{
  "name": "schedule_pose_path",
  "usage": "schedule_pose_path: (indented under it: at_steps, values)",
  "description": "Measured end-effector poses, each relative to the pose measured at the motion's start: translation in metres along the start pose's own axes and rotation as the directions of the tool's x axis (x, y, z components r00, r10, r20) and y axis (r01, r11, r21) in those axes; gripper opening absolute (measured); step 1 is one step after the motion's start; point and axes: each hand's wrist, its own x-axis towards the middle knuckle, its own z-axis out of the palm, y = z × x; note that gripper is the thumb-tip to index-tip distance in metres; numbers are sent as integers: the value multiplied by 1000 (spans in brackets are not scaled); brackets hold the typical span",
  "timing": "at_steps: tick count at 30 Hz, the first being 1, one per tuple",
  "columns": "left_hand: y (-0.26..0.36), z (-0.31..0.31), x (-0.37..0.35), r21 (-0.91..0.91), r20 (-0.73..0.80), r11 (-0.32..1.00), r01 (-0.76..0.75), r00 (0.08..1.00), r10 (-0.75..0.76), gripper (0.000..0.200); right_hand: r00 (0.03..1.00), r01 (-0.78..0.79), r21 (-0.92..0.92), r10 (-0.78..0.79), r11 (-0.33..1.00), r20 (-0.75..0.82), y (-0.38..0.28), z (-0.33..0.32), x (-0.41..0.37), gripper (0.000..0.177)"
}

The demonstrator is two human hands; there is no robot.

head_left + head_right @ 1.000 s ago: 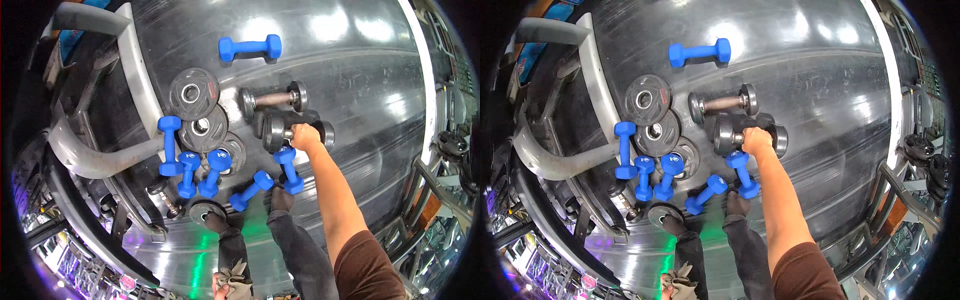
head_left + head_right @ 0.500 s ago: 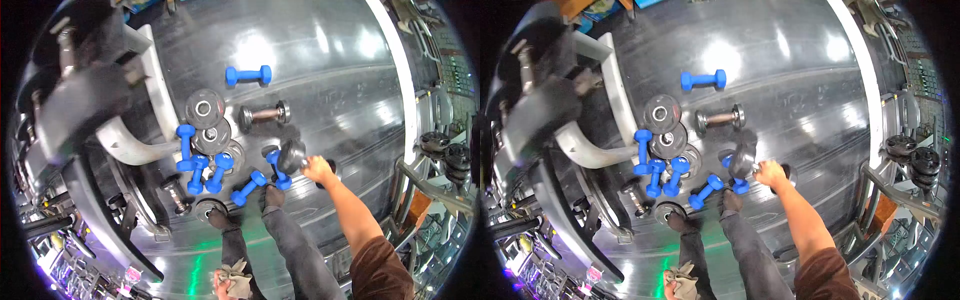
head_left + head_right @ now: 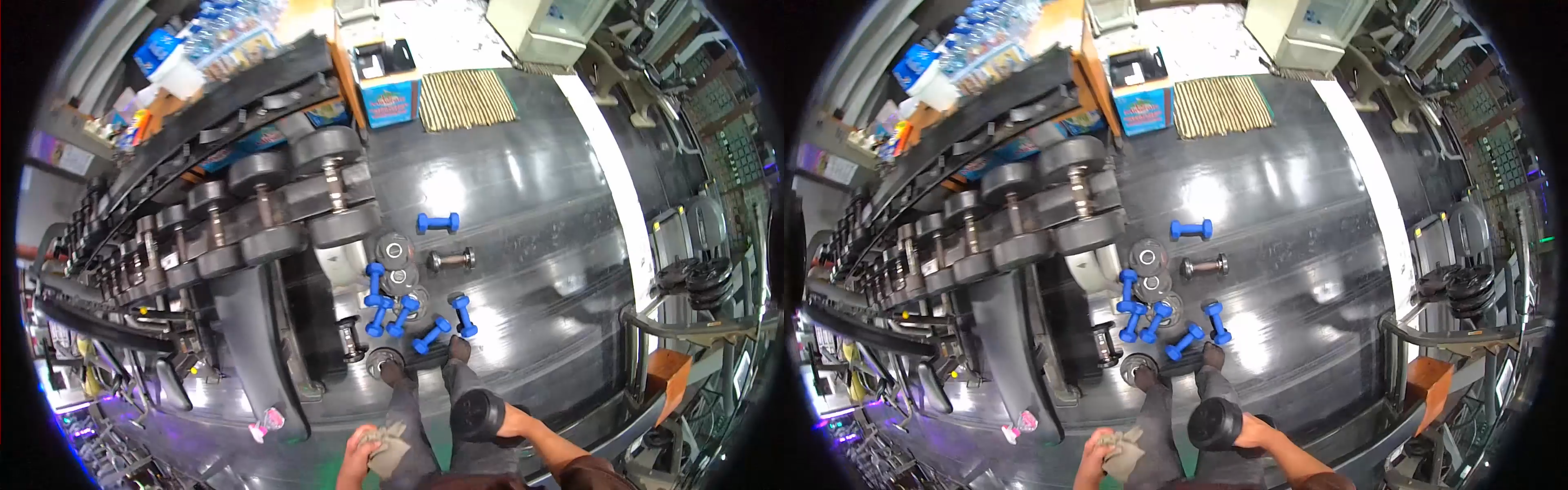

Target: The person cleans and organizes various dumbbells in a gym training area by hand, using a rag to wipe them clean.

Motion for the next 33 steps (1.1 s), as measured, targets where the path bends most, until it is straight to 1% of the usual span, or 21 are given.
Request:
schedule_pose_path:
  at_steps: [2,5,6,8,9,10,11,12,13,14,16,17,18,20,23,24,25,28,29,31,33]
  values:
    - [15,-2,-19,32,53,985,-168,985,167,37,984,174,47,-172,984,-41,-46,12,1,39]
    - [49,4,-55,56,115,905,-422,903,414,37,965,263,94,-260,960,-47,-126,27,1,42]
    - [65,9,-72,36,135,866,-499,861,490,38,946,323,26,-322,946,-39,-147,35,-6,44]
    - [107,28,-108,-22,175,752,-659,738,652,40,890,449,-134,-455,883,-15,-190,40,-11,47]
    - [128,35,-132,-32,249,698,-716,670,699,41,836,528,-238,-548,815,-22,-220,43,-16,52]
    - [147,41,-154,66,368,544,-837,527,766,45,836,525,-230,-548,819,-44,-250,48,-24,53]
    - [161,45,-173,148,488,360,-921,385,783,49,836,522,-212,-545,826,-63,-279,56,-31,53]
    - [165,48,-188,166,628,279,-946,320,710,53,835,522,-194,-544,831,-83,-306,63,-39,53]
    - [174,54,-210,201,622,144,-969,239,746,53,806,536,-358,-590,765,-54,-329,66,-50,51]
    - [180,55,-233,238,617,10,-971,159,771,53,777,580,-335,-628,743,-47,-336,72,-53,51]
    - [173,41,-251,179,662,-219,-959,-47,748,49,713,662,-289,-700,691,-39,-349,79,-54,52]
    - [167,34,-261,151,677,-323,-934,-140,723,47,698,675,-360,-716,645,27,-338,81,-53,54]
    - [161,30,-267,142,663,-338,-930,-164,731,46,680,688,-423,-728,589,92,-327,83,-52,56]
    - [146,26,-282,126,641,-355,-926,-197,742,43,736,676,-184,-660,713,149,-332,90,-49,57]
    - [152,18,-292,195,610,-280,-940,-108,785,42,653,704,-499,-737,505,175,-329,100,-53,57]
    - [155,14,-290,217,592,-253,-943,-79,802,42,691,691,-348,-721,633,61,-349,106,-59,56]
    - [157,6,-286,300,582,-227,-927,-10,813,42,707,683,-290,-706,670,34,-360,111,-61,56]
    - [161,-5,-285,337,455,43,-941,203,867,41,731,667,-257,-681,699,44,-371,125,-65,56]
    - [163,-7,-284,340,467,-22,-940,149,872,44,734,665,-252,-677,703,47,-371,128,-65,56]
    - [156,-9,-292,305,542,-113,-946,75,837,45,747,651,-241,-664,719,36,-369,135,-69,56]
    - [146,-11,-309,242,623,-167,-956,21,782,49,760,636,-230,-650,736,21,-369,138,-70,56]
